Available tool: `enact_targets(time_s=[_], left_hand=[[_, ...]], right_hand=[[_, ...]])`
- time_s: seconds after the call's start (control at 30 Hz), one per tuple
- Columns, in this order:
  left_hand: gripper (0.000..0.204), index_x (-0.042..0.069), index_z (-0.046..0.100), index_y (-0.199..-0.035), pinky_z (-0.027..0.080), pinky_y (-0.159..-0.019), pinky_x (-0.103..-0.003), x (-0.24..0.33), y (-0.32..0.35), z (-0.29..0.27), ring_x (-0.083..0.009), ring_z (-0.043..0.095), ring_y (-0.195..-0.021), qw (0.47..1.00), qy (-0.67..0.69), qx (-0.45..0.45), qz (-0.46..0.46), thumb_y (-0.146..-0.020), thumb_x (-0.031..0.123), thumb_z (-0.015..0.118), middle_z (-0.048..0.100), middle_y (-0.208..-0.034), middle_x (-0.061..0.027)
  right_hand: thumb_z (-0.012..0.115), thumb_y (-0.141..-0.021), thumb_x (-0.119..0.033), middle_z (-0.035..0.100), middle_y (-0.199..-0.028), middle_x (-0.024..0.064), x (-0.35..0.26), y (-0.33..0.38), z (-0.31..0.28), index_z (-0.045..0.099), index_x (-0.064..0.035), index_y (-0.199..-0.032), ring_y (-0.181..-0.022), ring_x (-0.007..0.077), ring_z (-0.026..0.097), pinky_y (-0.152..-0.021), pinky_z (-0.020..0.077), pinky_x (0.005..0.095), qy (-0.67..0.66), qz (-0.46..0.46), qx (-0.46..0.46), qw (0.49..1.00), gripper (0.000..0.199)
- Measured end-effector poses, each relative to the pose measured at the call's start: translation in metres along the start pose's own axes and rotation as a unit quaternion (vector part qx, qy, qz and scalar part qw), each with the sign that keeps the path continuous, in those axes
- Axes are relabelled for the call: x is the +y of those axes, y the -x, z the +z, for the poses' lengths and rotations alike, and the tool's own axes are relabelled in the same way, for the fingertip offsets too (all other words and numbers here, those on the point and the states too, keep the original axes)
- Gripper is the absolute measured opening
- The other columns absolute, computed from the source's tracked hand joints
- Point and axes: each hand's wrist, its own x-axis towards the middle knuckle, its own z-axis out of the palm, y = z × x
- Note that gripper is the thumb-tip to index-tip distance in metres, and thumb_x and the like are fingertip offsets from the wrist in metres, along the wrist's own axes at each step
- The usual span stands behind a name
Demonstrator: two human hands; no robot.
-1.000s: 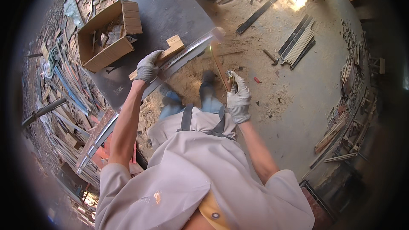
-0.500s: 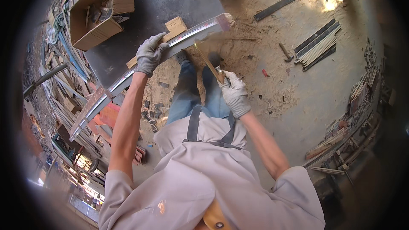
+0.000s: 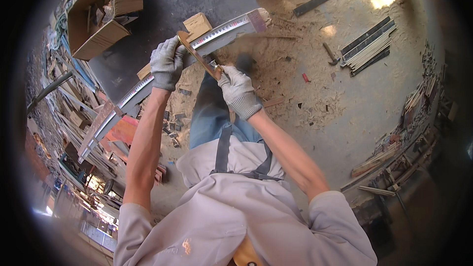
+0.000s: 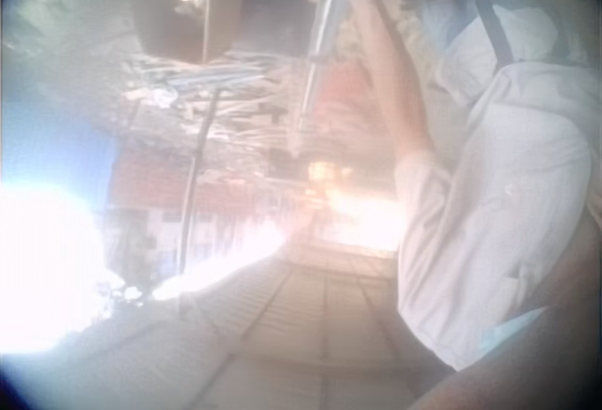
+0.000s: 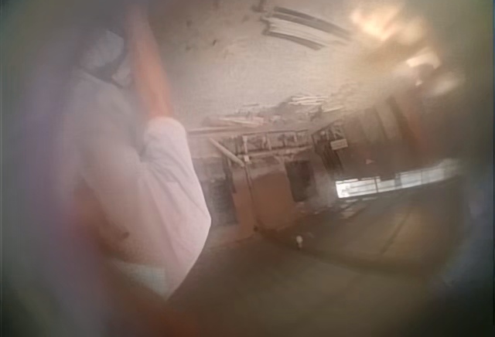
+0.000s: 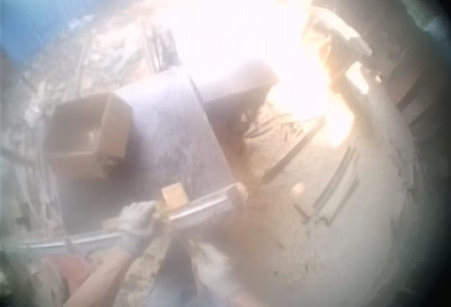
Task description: The person positions a red metal sheet on a guillotine shear, cuts it, and stacks the pieces. They then retrieve a cardboard box, place it on the shear, and cut several thin wooden strips, stacking them afterward.
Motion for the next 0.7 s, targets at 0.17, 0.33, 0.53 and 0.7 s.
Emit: enact_targets(time_s=[0.17, 0.33, 0.53, 0.7], left_hand=[[0.03, 0.013, 0.071, -0.124, 0.052, -0.092, -0.045, -0.001, 0.002, 0.005, -0.0306, 0.07, -0.107, 1.0, -0.01, 0.015, -0.003, -0.099, 0.029, 0.066, 0.075, -0.115, -0.0073], [0.03, 0.014, 0.071, -0.124, 0.052, -0.094, -0.045, -0.003, 0.004, 0.005, -0.0305, 0.069, -0.108, 1.0, 0.002, 0.026, -0.004, -0.099, 0.029, 0.065, 0.075, -0.116, -0.0077], [0.029, 0.015, 0.071, -0.124, 0.052, -0.093, -0.045, -0.003, 0.007, 0.001, -0.0301, 0.069, -0.108, 0.999, 0.004, 0.033, -0.002, -0.1, 0.029, 0.064, 0.075, -0.115, -0.0071], [0.03, 0.016, 0.071, -0.125, 0.052, -0.092, -0.044, -0.002, 0.007, 0.002, -0.0294, 0.069, -0.106, 1.0, 0.0, 0.023, -0.012, -0.101, 0.032, 0.064, 0.075, -0.114, -0.0059]], right_hand=[[0.068, -0.103, -0.011, 0.074, -0.094, 0.0042, 0.004, -0.01, 0.024, 0.069, 0.0001, -0.127, -0.083, 0.0089, 0.067, -0.074, 0.0557, 0.0267, -0.081, 0.063, -0.02, 0.995, 0.026], [0.068, -0.104, -0.011, 0.073, -0.092, 0.0029, 0.008, -0.011, 0.037, 0.068, 0.001, -0.126, -0.081, 0.0086, 0.066, -0.072, 0.0547, 0.0263, -0.082, 0.078, -0.02, 0.993, 0.025], [0.068, -0.104, -0.017, 0.072, -0.087, 0.0021, 0.019, -0.012, 0.05, 0.069, 0.0017, -0.122, -0.078, 0.0078, 0.064, -0.07, 0.0531, 0.0262, -0.089, 0.096, -0.01, 0.991, 0.026], [0.069, -0.103, -0.02, 0.071, -0.081, 0.0035, 0.037, -0.02, 0.065, 0.071, 0.001, -0.116, -0.072, 0.009, 0.064, -0.067, 0.0518, 0.0278, -0.065, 0.132, -0.007, 0.989, 0.024]])
